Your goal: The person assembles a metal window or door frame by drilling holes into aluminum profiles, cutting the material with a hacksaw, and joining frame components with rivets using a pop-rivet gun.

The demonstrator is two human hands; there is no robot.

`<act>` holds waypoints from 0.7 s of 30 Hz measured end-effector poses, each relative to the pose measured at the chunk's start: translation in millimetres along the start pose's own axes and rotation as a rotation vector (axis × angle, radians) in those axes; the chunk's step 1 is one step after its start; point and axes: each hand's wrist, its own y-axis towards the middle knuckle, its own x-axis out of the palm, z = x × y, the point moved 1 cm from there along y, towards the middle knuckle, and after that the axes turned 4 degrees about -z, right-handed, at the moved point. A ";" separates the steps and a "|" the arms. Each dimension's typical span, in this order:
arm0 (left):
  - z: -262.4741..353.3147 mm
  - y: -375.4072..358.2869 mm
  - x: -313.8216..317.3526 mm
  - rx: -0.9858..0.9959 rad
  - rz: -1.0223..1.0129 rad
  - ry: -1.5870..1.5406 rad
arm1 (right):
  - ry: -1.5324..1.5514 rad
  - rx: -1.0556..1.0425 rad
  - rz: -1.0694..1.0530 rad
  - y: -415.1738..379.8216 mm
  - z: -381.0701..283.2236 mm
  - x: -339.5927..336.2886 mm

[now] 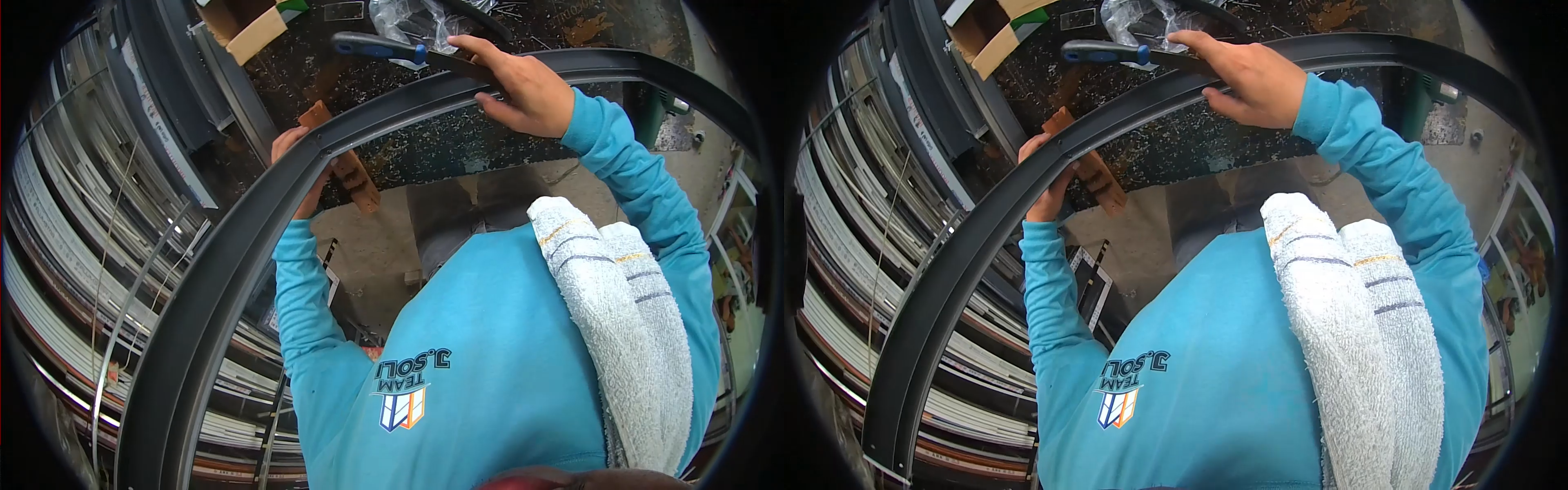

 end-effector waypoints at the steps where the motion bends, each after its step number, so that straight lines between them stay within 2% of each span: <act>1: -1.0 0.4 -0.7 0.000 -0.001 -0.022 | -0.007 -0.056 0.029 1.6 0.5 -1.0; 3: 4.9 -1.2 -0.1 -0.022 0.048 0.019 | -0.019 -0.165 0.085 3.5 1.3 -2.3; 5: 9.5 -19.2 8.4 -0.091 0.146 0.087 | 0.119 -0.133 0.053 3.1 -4.5 -7.8; 6: 21.6 -42.8 21.7 -0.339 0.173 -0.107 | 0.185 -0.120 0.036 3.6 -7.7 -12.6; 7: 52.1 -53.7 33.4 -0.486 0.450 -0.124 | 0.375 -0.055 -0.025 2.6 -11.4 -15.2; 8: 60.8 -80.5 57.2 -0.512 0.593 -0.095 | 0.477 -0.123 0.042 3.5 -11.2 -11.7; 9: 88.3 -85.6 60.8 -0.387 0.316 -0.020 | 0.706 0.077 -0.082 3.6 -20.3 -19.8; 10: 104.8 -70.9 68.8 -0.176 0.228 -0.015 | 0.932 0.286 -0.216 5.1 -30.4 -29.7; 11: 122.8 -55.0 72.7 0.028 0.128 -0.010 | 0.951 0.292 -0.274 9.5 -33.8 -33.0; 13: 144.9 -3.9 75.0 0.146 0.022 0.102 | 0.982 0.300 -0.377 18.5 -36.0 -35.6; 16: 145.5 53.9 86.9 0.189 -0.030 0.225 | 0.408 -0.278 -0.152 39.4 -17.6 -23.6; 17: 145.6 67.4 91.6 0.189 -0.039 0.239 | 0.324 -0.195 -0.224 45.6 -25.7 -35.8; 19: 137.6 81.4 103.4 0.169 -0.079 0.272 | 0.490 -0.313 -0.111 62.8 -31.0 -38.5; 21: 126.8 88.7 114.1 0.134 -0.129 0.316 | 0.586 -0.290 -0.118 73.9 -36.3 -51.7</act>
